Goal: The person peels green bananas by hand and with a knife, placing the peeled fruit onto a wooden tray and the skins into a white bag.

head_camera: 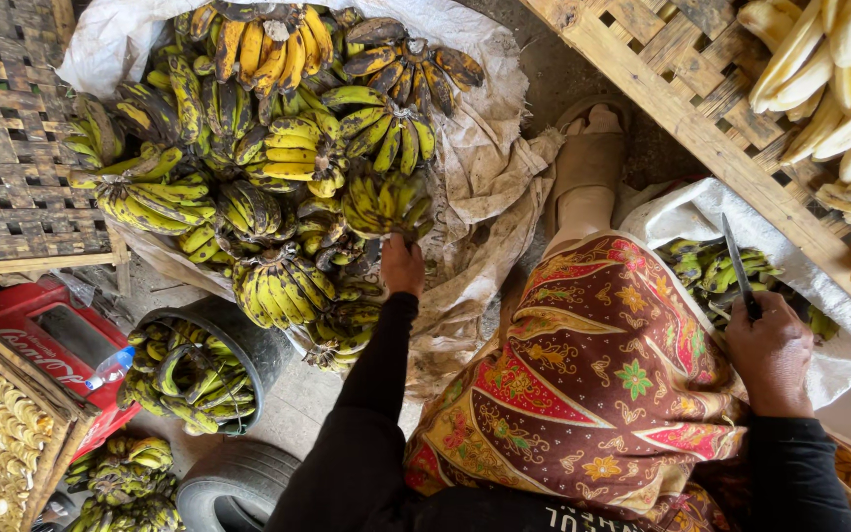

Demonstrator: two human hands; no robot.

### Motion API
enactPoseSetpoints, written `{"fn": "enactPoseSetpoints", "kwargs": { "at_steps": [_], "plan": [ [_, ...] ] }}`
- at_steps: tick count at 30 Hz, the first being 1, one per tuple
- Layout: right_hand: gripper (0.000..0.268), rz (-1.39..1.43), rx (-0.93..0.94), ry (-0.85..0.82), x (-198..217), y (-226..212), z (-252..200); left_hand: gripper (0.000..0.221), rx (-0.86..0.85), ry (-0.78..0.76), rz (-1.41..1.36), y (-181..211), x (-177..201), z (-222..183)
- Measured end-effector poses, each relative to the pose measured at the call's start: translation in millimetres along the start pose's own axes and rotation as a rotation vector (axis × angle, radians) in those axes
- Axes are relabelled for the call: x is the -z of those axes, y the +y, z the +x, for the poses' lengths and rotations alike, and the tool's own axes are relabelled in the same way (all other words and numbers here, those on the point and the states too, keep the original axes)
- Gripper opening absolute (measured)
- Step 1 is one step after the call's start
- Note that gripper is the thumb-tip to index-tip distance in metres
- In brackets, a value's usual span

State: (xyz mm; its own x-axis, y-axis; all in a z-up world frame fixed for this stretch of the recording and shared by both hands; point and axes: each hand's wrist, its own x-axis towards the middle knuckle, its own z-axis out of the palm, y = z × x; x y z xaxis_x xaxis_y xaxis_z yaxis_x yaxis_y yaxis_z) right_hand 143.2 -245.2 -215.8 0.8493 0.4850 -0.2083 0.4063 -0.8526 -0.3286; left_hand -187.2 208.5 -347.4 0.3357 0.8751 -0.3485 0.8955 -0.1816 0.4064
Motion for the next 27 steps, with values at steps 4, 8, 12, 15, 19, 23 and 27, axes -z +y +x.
{"fn": "enactPoseSetpoints", "kwargs": {
  "at_steps": [4,8,12,15,19,23,27],
  "plan": [
    [0.024,0.055,-0.049,-0.057,5.9,-4.8,-0.4,0.032,0.225,0.052,-0.531,-2.7,-1.2,4.0],
    [0.023,0.016,-0.039,-0.050,6.4,-5.5,0.1,0.040,0.592,0.116,-0.790,-29.6,11.1,42.5],
    [0.022,0.025,-0.016,-0.027,3.1,-2.9,-2.0,0.055,0.826,0.122,-0.850,-41.5,4.6,59.5],
    [0.021,0.026,-0.015,0.002,0.7,-3.3,-2.3,0.062,0.837,0.178,-0.907,-39.9,3.7,55.2],
    [0.023,0.041,-0.023,-0.008,3.1,2.6,-3.6,0.043,0.513,0.245,-1.153,-18.6,24.4,40.8],
    [0.023,0.038,-0.043,-0.041,3.2,5.7,-5.0,0.042,0.008,0.311,-0.513,30.2,47.4,29.7],
    [0.023,0.006,-0.025,-0.021,1.7,-2.1,-1.3,0.049,-0.286,0.431,0.038,60.3,35.3,42.5]
  ]
}}
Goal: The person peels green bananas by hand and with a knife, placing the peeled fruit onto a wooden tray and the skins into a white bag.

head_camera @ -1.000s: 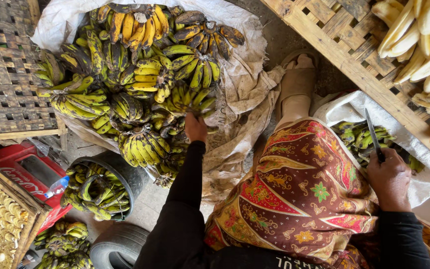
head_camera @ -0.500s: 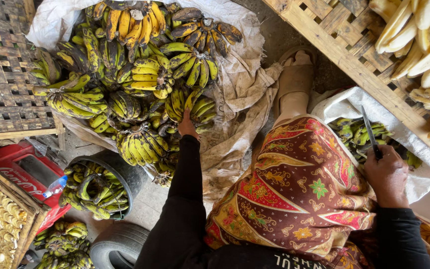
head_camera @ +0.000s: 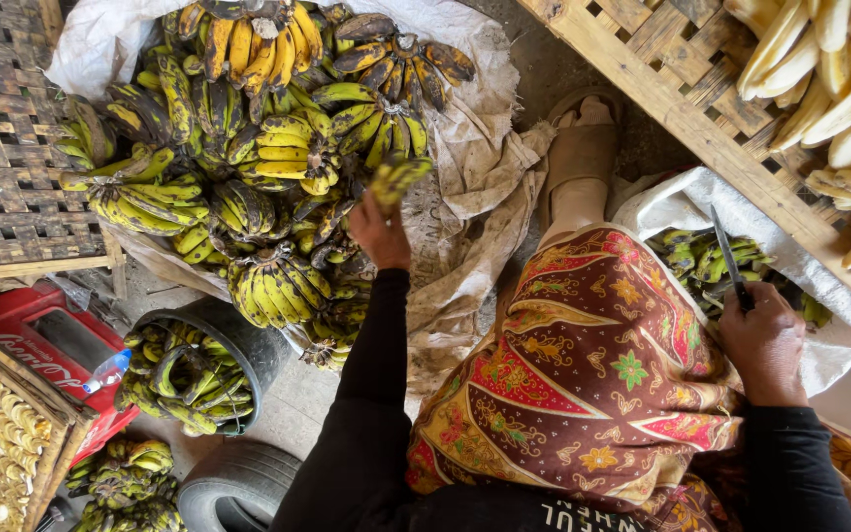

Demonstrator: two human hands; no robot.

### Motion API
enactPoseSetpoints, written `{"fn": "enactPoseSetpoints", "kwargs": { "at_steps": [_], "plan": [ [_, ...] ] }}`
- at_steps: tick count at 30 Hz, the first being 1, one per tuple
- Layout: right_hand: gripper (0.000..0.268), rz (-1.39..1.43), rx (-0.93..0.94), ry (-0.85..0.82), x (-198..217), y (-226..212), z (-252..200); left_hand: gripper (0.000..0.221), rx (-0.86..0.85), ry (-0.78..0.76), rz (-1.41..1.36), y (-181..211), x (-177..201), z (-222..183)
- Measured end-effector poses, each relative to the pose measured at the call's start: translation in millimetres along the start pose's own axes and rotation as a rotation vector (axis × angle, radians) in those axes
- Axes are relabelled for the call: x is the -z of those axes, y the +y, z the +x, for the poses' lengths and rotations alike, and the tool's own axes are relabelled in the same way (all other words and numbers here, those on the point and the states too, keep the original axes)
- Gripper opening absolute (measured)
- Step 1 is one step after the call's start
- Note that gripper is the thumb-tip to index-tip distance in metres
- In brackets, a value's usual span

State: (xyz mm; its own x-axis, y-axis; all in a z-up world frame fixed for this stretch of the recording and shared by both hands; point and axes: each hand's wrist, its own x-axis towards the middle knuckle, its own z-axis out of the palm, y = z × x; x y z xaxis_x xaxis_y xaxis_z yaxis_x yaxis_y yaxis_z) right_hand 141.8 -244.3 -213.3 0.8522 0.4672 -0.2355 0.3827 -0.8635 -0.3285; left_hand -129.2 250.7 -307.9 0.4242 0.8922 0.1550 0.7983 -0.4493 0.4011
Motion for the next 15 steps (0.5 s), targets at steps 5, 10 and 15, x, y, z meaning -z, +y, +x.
{"fn": "enactPoseSetpoints", "kwargs": {
  "at_steps": [5,10,15],
  "plan": [
    [0.023,0.066,-0.024,-0.016,6.0,-4.6,-0.4,0.048,-0.434,-0.154,0.164,12.3,-37.9,-31.7],
    [0.022,0.067,-0.021,-0.017,7.1,-5.5,1.4,0.052,-0.508,-0.283,0.036,7.3,-26.7,-60.8],
    [0.021,0.113,-0.004,-0.040,6.7,-9.0,-0.7,0.052,-0.484,-0.313,0.103,1.9,-32.9,-65.5]
  ]
}}
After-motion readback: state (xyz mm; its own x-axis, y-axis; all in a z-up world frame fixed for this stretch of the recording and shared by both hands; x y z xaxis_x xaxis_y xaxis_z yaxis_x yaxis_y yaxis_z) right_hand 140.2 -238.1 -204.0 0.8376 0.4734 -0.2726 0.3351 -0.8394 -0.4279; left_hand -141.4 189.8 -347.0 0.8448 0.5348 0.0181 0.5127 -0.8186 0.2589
